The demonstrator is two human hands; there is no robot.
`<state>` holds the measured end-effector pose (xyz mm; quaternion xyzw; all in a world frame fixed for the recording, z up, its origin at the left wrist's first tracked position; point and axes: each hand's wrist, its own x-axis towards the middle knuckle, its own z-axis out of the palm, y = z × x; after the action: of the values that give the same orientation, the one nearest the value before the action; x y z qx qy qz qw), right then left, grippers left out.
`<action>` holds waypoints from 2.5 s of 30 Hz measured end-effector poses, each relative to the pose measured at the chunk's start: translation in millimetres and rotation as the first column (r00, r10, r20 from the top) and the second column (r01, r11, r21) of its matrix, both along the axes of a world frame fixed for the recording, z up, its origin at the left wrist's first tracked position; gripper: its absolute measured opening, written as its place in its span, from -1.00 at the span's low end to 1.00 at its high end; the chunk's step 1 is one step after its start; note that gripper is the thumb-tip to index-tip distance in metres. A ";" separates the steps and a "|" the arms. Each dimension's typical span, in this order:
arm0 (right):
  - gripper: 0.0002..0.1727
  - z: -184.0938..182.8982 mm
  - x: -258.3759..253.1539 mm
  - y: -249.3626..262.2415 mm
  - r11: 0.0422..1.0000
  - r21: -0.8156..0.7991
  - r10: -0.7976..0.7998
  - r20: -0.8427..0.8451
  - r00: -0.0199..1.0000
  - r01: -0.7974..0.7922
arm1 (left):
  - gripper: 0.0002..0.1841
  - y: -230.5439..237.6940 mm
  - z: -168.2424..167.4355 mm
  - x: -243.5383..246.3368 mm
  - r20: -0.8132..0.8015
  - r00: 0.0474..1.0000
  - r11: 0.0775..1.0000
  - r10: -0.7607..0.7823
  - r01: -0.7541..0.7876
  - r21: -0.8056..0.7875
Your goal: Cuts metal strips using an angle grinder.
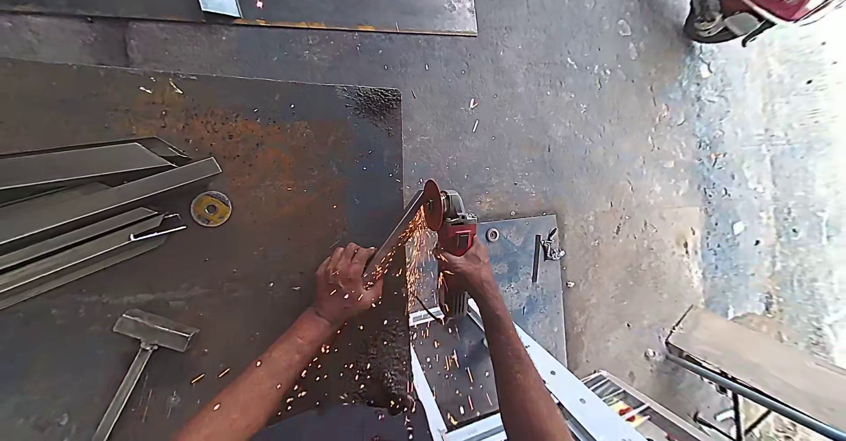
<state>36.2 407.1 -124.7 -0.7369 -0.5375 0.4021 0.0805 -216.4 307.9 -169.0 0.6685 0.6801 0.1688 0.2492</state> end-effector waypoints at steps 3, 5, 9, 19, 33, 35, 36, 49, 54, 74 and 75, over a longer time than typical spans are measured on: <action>-0.17 2.5 -2.2 3.1 1.000 -0.003 0.004 0.016 1.000 -0.004 | -0.34 0.3 -0.6 0.6 0.003 1.000 1.000 0.006 -0.006 0.003; -0.17 5.4 -2.1 4.6 1.000 -0.025 0.004 0.013 1.000 -0.004 | -0.33 0.5 -1.0 0.2 0.005 1.000 1.000 0.004 -0.004 -0.005; -0.19 12.8 0.8 -10.7 1.000 0.011 -0.013 -0.001 1.000 0.013 | -0.34 1.2 -4.0 -0.5 -0.011 1.000 1.000 -0.003 0.003 0.024; -0.18 20.4 34.9 -121.8 0.952 0.022 -0.295 -0.217 0.930 0.307 | 0.13 -4.6 2.2 -4.0 -0.008 1.000 0.999 -0.015 0.016 0.039; -0.19 35.6 86.5 -239.8 0.919 0.036 -0.351 -0.381 0.855 0.393 | -0.09 4.1 83.2 -4.2 0.149 0.954 0.901 -0.259 0.294 -0.320; -0.13 40.4 88.8 -239.7 0.919 0.043 -0.356 -0.342 0.870 0.393 | -0.08 19.7 95.7 -13.3 0.091 0.939 0.896 -0.331 0.343 -0.283; -0.10 40.9 89.2 -238.3 0.922 0.041 -0.353 -0.321 0.879 0.385 | -0.07 27.6 101.1 -22.1 0.032 0.932 0.891 -0.361 0.355 -0.283; -0.20 55.0 65.1 -173.3 0.944 0.112 -0.290 -0.167 0.942 0.311 | -0.37 40.2 11.5 -102.4 -0.424 0.748 0.776 -0.510 0.613 0.148; -0.19 47.4 54.4 -151.2 0.965 0.096 -0.229 -0.151 0.962 0.245 | -0.37 35.1 5.3 -98.5 -0.386 0.775 0.805 -0.500 0.580 0.122; -0.20 25.4 35.5 -115.6 0.988 0.010 -0.155 -0.073 0.985 0.156 | -0.40 41.1 5.6 -100.1 -0.326 0.774 0.799 -0.543 0.595 0.082; -0.18 24.2 35.9 -115.0 0.987 0.012 -0.157 -0.080 0.984 0.158 | -0.41 41.3 6.4 -99.9 -0.323 0.776 0.799 -0.542 0.595 0.086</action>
<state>72.1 292.1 -100.4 -0.7598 -0.4775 0.4183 0.1402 -316.3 349.3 -162.5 0.8800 0.4552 0.0503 0.1265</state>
